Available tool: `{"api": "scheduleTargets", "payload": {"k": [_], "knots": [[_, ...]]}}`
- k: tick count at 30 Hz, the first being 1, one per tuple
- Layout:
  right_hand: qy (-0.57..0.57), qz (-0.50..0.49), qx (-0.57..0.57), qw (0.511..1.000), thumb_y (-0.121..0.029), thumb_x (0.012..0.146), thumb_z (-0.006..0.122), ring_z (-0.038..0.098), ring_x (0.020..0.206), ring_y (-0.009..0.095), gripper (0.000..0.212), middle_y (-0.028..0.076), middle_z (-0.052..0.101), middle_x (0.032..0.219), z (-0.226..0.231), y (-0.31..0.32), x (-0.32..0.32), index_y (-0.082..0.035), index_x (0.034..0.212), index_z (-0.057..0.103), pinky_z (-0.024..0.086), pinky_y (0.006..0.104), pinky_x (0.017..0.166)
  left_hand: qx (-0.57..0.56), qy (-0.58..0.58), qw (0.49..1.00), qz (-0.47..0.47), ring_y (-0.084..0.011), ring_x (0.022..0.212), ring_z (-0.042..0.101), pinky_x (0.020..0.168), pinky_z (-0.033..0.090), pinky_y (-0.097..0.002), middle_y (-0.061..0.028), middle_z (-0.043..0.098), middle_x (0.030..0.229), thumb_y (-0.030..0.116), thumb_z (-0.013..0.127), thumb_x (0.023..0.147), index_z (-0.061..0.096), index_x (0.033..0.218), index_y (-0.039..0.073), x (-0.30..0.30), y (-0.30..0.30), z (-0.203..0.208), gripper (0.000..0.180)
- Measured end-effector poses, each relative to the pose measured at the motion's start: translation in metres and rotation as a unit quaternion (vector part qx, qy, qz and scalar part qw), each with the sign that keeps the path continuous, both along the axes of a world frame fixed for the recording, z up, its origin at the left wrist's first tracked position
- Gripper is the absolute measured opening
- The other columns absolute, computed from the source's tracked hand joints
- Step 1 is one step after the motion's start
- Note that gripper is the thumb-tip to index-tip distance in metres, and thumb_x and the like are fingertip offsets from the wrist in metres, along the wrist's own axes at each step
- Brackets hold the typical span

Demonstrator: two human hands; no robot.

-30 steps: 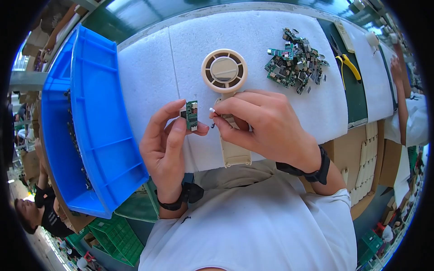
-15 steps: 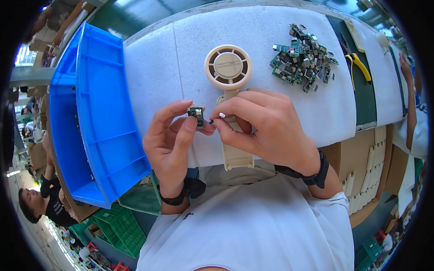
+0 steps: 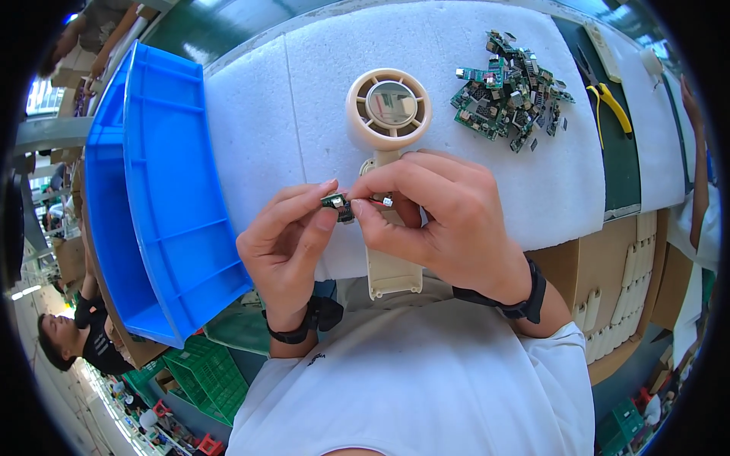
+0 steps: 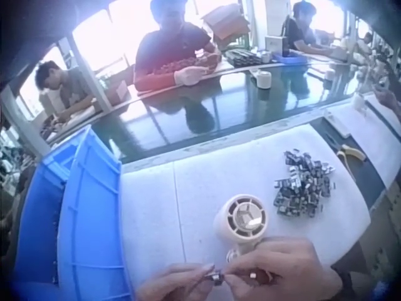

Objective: Assembling small electronic components into white plastic circular housings on a production line.

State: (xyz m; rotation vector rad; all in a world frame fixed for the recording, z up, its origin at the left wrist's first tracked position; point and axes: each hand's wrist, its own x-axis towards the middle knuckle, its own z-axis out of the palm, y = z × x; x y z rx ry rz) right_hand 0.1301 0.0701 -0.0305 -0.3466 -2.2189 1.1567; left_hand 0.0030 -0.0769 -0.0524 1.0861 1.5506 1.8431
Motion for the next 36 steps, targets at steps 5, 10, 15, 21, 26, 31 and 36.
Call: {"api": "scheduleTargets", "payload": {"k": [5,10,15,21,26,31,36], "knots": [[-0.003,0.014,-0.002,1.0,-0.002,0.075,0.077,0.043,0.05,0.004,0.017,-0.001,0.058,0.067,0.0,0.003,0.005,-0.005,0.09,0.072,0.03,0.0203,0.043,0.008,0.018,1.0,-0.011,-0.0191,0.096,0.069,0.079,0.056,-0.0258,-0.0175,0.069,0.111,-0.015,0.065,0.086,0.07,0.115,-0.004,-0.001,0.0,0.001,0.031],[-0.004,0.049,-0.036,0.998,-0.002,0.075,0.08,0.043,0.049,0.003,0.019,-0.001,0.059,0.068,0.003,0.007,0.009,-0.006,0.092,0.074,0.028,0.0204,0.043,0.0,-0.002,0.997,-0.072,-0.0196,0.097,0.069,0.08,0.057,-0.0266,-0.0179,0.068,0.112,-0.015,0.065,0.086,0.07,0.115,-0.004,-0.009,-0.003,0.004,0.032],[-0.003,0.057,-0.097,0.994,-0.002,0.078,0.08,0.041,0.049,0.004,0.018,-0.002,0.057,0.064,0.003,0.008,0.01,-0.007,0.095,0.074,0.029,0.0224,0.044,-0.007,-0.049,0.994,-0.099,-0.0212,0.097,0.069,0.081,0.058,-0.0283,-0.0187,0.068,0.112,-0.016,0.064,0.086,0.069,0.116,-0.004,-0.012,-0.003,0.005,0.032],[-0.001,0.063,-0.17,0.983,-0.001,0.079,0.079,0.041,0.049,0.005,0.017,-0.003,0.055,0.061,-0.006,0.011,0.013,-0.007,0.095,0.074,0.03,0.0232,0.045,-0.034,-0.125,0.985,-0.116,-0.0246,0.085,0.069,0.073,0.057,-0.0331,-0.0187,0.067,0.1,-0.01,0.067,0.087,0.07,0.113,-0.004,-0.011,-0.001,0.007,0.027],[-0.038,0.091,-0.162,0.982,0.005,0.08,0.077,0.066,0.067,0.005,0.018,0.004,0.069,0.083,-0.004,0.016,0.015,-0.002,0.096,0.071,0.043,0.0166,0.05,-0.045,-0.104,0.987,-0.114,-0.0242,0.084,0.069,0.072,0.057,-0.0332,-0.0178,0.067,0.098,-0.01,0.066,0.087,0.07,0.113,-0.004,-0.012,-0.001,0.008,0.027],[-0.052,0.083,-0.141,0.985,0.005,0.08,0.078,0.06,0.06,0.002,0.018,0.004,0.069,0.083,-0.001,0.015,0.013,-0.003,0.095,0.072,0.038,0.0164,0.048,-0.057,-0.034,0.989,-0.13,-0.0213,0.09,0.07,0.076,0.057,-0.0286,-0.0185,0.068,0.106,-0.017,0.063,0.086,0.069,0.118,-0.004,-0.016,-0.002,0.005,0.035],[-0.02,0.051,-0.182,0.982,-0.001,0.079,0.08,0.041,0.049,0.003,0.02,-0.001,0.058,0.066,-0.002,0.01,0.01,-0.006,0.096,0.073,0.029,0.0219,0.046,-0.015,-0.057,0.993,-0.103,-0.0201,0.092,0.069,0.078,0.056,-0.0278,-0.0176,0.068,0.107,-0.017,0.063,0.086,0.068,0.117,-0.005,-0.011,0.0,0.004,0.034]]}}
